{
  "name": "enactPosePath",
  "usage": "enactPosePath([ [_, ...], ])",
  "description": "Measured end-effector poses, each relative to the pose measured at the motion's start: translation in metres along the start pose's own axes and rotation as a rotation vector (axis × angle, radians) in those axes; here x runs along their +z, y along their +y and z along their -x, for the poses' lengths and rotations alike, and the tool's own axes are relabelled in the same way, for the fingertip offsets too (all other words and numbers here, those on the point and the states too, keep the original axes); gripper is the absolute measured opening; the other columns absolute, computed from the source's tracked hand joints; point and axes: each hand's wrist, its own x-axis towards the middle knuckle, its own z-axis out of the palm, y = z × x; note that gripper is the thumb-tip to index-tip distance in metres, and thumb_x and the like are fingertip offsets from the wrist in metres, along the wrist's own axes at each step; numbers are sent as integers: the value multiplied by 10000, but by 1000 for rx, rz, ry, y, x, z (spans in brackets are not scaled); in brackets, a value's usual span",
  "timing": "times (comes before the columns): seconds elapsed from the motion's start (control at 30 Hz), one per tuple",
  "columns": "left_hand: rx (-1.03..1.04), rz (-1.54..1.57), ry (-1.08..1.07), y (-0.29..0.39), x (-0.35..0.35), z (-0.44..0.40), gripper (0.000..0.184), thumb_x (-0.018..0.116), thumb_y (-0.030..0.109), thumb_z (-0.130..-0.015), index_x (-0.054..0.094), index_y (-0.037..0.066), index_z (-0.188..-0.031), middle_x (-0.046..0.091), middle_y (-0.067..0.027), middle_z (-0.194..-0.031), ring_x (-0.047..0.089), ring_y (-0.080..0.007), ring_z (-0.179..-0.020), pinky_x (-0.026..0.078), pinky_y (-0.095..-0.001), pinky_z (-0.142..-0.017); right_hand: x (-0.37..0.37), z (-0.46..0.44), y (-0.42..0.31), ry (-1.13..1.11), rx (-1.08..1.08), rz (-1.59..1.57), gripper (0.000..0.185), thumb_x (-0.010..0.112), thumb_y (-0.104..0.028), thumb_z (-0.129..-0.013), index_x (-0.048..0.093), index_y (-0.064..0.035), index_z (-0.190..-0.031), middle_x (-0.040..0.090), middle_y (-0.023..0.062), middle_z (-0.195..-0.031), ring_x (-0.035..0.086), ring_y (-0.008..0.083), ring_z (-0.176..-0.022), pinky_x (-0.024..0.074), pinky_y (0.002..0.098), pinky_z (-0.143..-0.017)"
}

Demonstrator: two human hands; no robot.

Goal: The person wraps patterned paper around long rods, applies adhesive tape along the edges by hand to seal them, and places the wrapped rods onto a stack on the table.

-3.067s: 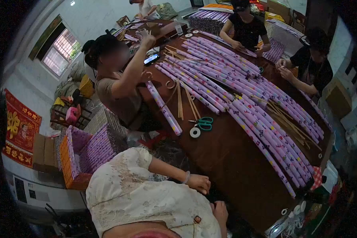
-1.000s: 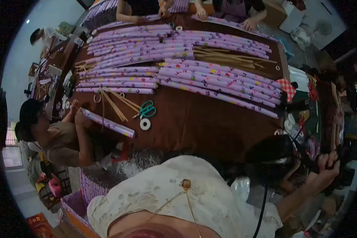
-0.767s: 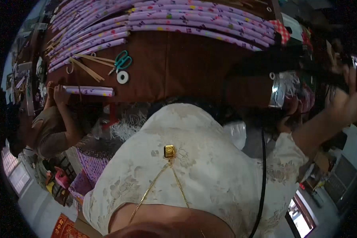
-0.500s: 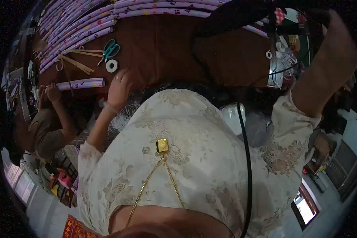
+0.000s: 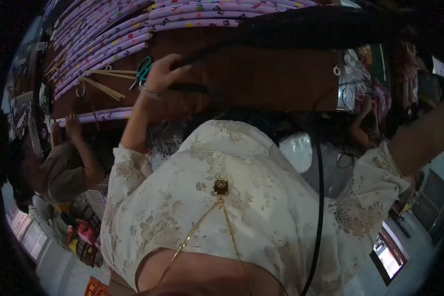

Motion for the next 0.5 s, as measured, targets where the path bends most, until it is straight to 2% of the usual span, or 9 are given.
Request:
enactPosePath([
  [0.1,-62,-167,-270,24,-64,18,365,703,177,-725,580,20,-1031,619,-55,-848,568,-112,-736,469,-263,-623,-21,4,15,47,32,28,204,348,-164,-908,407,-11,-786,429,77,-762,414,182,-675,390,355,-652],
  [0.13,-69,-167,-265,35,-69,21,365,703,177,-725,580,20,-1031,619,-55,-848,568,-112,-736,469,-263,-623,-27,5,22,62,53,37,200,348,-158,-907,404,-11,-783,426,75,-758,411,180,-671,389,355,-648],
  [0.23,-265,34,-423,46,-78,30,423,715,160,-704,564,20,-1074,622,-76,-936,586,-153,-805,472,-294,-692,-48,23,51,114,146,56,188,351,-142,-905,394,-13,-775,417,69,-748,402,175,-660,386,353,-636],
  [0.3,118,-227,-499,33,-82,39,443,708,141,-703,549,19,-1099,619,-97,-962,592,-192,-829,463,-321,-729,-49,47,63,125,233,65,181,352,-131,-904,387,-14,-769,410,65,-741,396,171,-652,384,352,-628],
  [0.33,-44,-265,-554,37,-83,43,461,705,168,-702,545,21,-1108,617,-127,-955,589,-231,-851,449,-345,-752,-44,59,61,113,279,66,180,344,-125,-905,354,-30,-752,375,57,-726,367,167,-637,368,342,-619],
  [0.4,-156,-388,-648,51,-81,47,463,703,190,-705,545,19,-1106,614,-138,-951,589,-243,-851,449,-347,-743,-38,84,58,69,414,75,220,321,-108,-909,256,-79,-701,270,35,-681,281,154,-592,322,312,-590],
  [0.43,-267,-508,-734,59,-82,47,466,700,211,-709,545,18,-1104,611,-150,-947,589,-256,-850,449,-349,-734,-59,81,74,-130,376,21,211,305,-101,-912,269,-61,-708,285,33,-689,278,152,-588,295,294,-573],
  [0.47,-480,-598,-829,71,-82,43,470,694,234,-714,544,14,-1101,606,-166,-931,585,-269,-875,445,-347,-742,-62,89,76,-128,378,21,211,305,-101,-912,269,-61,-708,285,33,-689,278,152,-588,295,294,-573],
  [0.5,-486,-597,-838,71,-86,47,470,694,234,-714,544,14,-1101,606,-166,-931,585,-269,-875,445,-347,-742,-63,99,73,-143,420,63,216,307,-114,-914,272,-59,-708,282,27,-683,274,146,-583,288,290,-569],
])
